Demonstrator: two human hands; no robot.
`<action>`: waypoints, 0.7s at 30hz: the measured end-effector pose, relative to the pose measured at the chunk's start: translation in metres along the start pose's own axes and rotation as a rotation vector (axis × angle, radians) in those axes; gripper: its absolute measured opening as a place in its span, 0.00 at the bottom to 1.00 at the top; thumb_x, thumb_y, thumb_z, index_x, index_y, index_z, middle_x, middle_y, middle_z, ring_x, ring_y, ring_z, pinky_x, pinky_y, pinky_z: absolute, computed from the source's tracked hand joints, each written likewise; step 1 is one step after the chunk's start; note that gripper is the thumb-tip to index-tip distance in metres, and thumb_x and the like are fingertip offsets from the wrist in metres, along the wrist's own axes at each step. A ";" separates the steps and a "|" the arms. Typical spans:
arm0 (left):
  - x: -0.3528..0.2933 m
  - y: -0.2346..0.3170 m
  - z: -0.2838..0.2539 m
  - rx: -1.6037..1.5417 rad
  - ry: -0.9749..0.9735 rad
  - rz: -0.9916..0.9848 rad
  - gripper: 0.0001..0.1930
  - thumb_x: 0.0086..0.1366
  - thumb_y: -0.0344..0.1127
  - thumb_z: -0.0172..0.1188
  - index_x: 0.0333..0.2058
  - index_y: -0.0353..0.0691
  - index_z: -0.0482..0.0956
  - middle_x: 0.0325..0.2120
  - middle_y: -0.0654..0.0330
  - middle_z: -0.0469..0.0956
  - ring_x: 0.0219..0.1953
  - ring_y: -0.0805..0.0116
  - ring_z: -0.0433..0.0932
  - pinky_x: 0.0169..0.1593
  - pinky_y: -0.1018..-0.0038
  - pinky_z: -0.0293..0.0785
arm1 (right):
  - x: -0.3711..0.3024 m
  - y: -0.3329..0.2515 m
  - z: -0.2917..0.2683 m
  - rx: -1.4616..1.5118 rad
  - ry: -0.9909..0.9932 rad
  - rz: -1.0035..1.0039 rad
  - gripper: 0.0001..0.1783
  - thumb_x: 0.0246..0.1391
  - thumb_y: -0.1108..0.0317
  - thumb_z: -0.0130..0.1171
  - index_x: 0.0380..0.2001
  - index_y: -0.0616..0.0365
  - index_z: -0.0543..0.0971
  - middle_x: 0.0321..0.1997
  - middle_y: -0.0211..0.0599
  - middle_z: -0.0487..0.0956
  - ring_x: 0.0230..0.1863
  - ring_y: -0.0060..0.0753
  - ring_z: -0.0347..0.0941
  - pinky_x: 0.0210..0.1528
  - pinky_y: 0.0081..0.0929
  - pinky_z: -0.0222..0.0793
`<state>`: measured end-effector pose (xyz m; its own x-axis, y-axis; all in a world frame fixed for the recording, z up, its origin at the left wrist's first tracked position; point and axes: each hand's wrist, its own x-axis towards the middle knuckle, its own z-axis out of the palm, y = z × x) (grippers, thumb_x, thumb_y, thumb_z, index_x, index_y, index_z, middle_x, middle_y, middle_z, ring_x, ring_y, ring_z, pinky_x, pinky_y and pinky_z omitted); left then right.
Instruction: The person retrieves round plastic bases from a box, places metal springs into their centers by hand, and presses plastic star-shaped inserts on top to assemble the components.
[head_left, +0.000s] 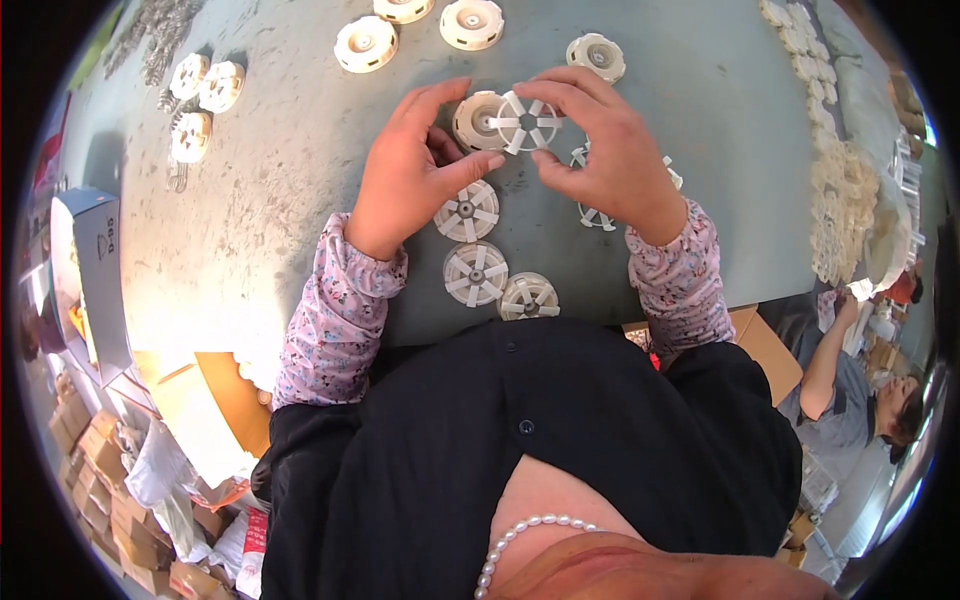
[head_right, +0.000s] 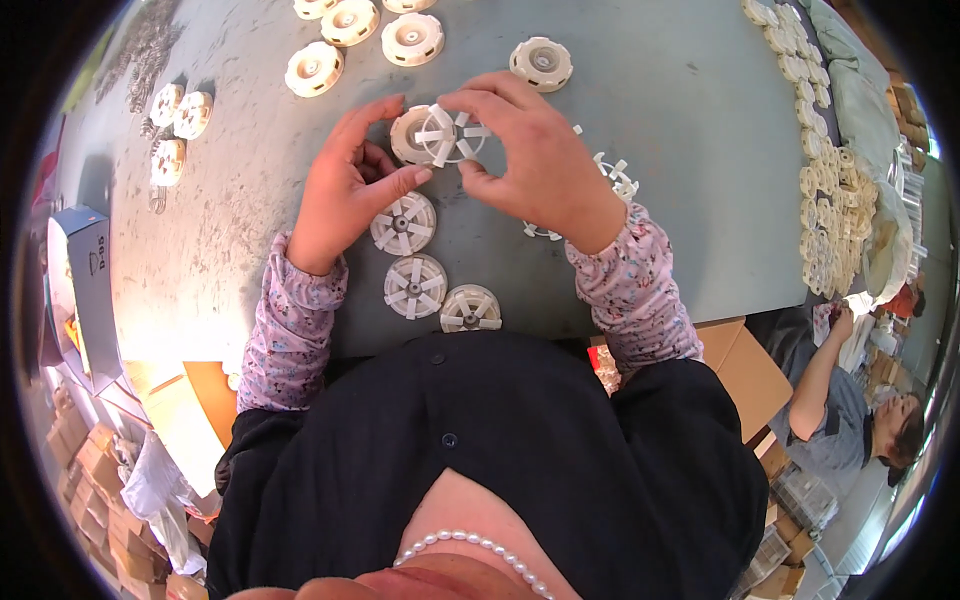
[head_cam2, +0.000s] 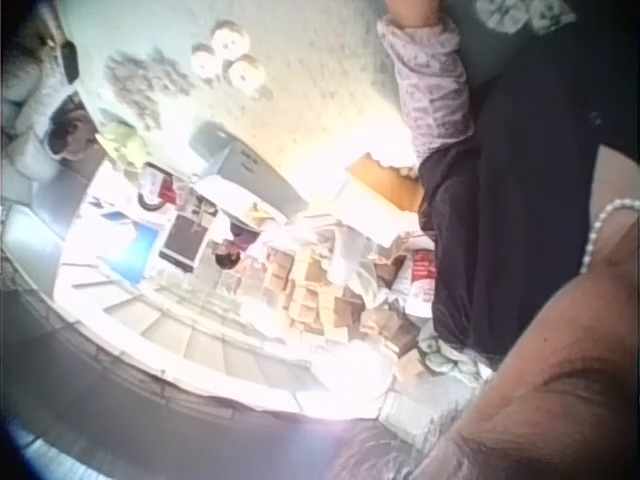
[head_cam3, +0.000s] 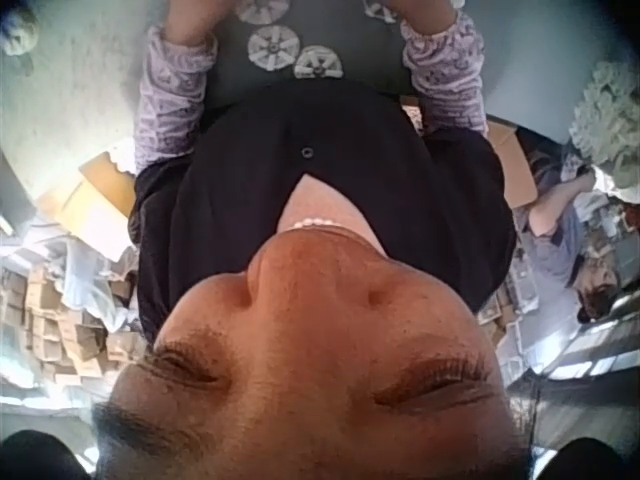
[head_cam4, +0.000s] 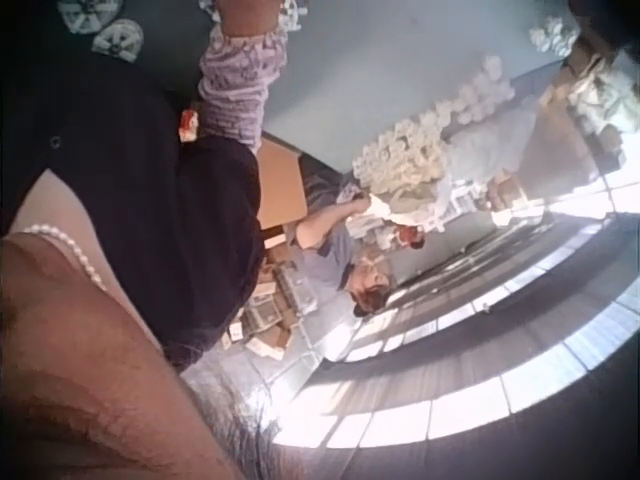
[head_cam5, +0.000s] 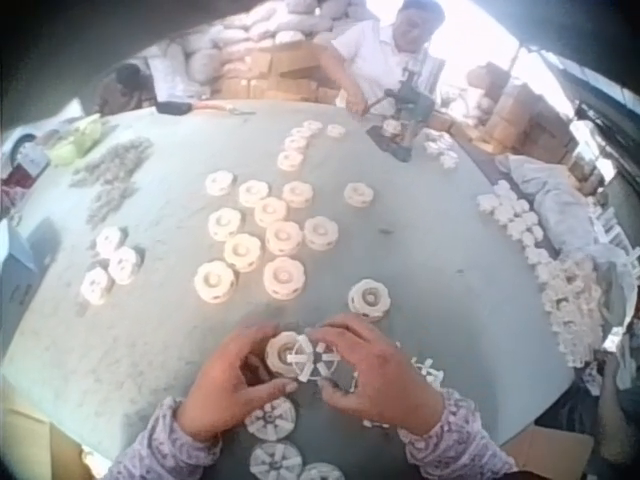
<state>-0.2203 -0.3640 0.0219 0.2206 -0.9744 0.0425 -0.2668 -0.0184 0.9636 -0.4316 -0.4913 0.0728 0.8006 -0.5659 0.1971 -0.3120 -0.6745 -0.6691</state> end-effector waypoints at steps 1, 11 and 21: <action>-0.001 -0.003 -0.001 -0.099 0.020 -0.006 0.33 0.65 0.35 0.78 0.66 0.36 0.76 0.54 0.53 0.80 0.35 0.72 0.82 0.39 0.73 0.81 | 0.004 0.001 0.004 0.015 -0.005 -0.033 0.30 0.50 0.70 0.70 0.60 0.55 0.82 0.57 0.40 0.80 0.52 0.43 0.82 0.58 0.39 0.80; 0.004 -0.016 0.004 -0.095 0.070 0.011 0.23 0.72 0.33 0.70 0.63 0.36 0.79 0.52 0.54 0.81 0.33 0.72 0.81 0.39 0.74 0.80 | 0.021 0.013 0.022 -0.210 -0.053 -0.247 0.31 0.52 0.71 0.69 0.63 0.52 0.83 0.63 0.38 0.81 0.64 0.45 0.77 0.67 0.42 0.74; 0.015 0.000 -0.006 -0.080 -0.170 -0.070 0.23 0.64 0.33 0.76 0.58 0.39 0.84 0.44 0.57 0.85 0.28 0.71 0.80 0.35 0.72 0.77 | -0.020 0.044 -0.036 -0.256 0.066 -0.060 0.31 0.59 0.48 0.72 0.61 0.53 0.83 0.62 0.41 0.82 0.65 0.50 0.77 0.66 0.45 0.74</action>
<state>-0.2117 -0.3772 0.0238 0.0726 -0.9953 -0.0636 -0.1798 -0.0758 0.9808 -0.4799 -0.5272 0.0654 0.7892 -0.5451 0.2829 -0.3909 -0.8012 -0.4531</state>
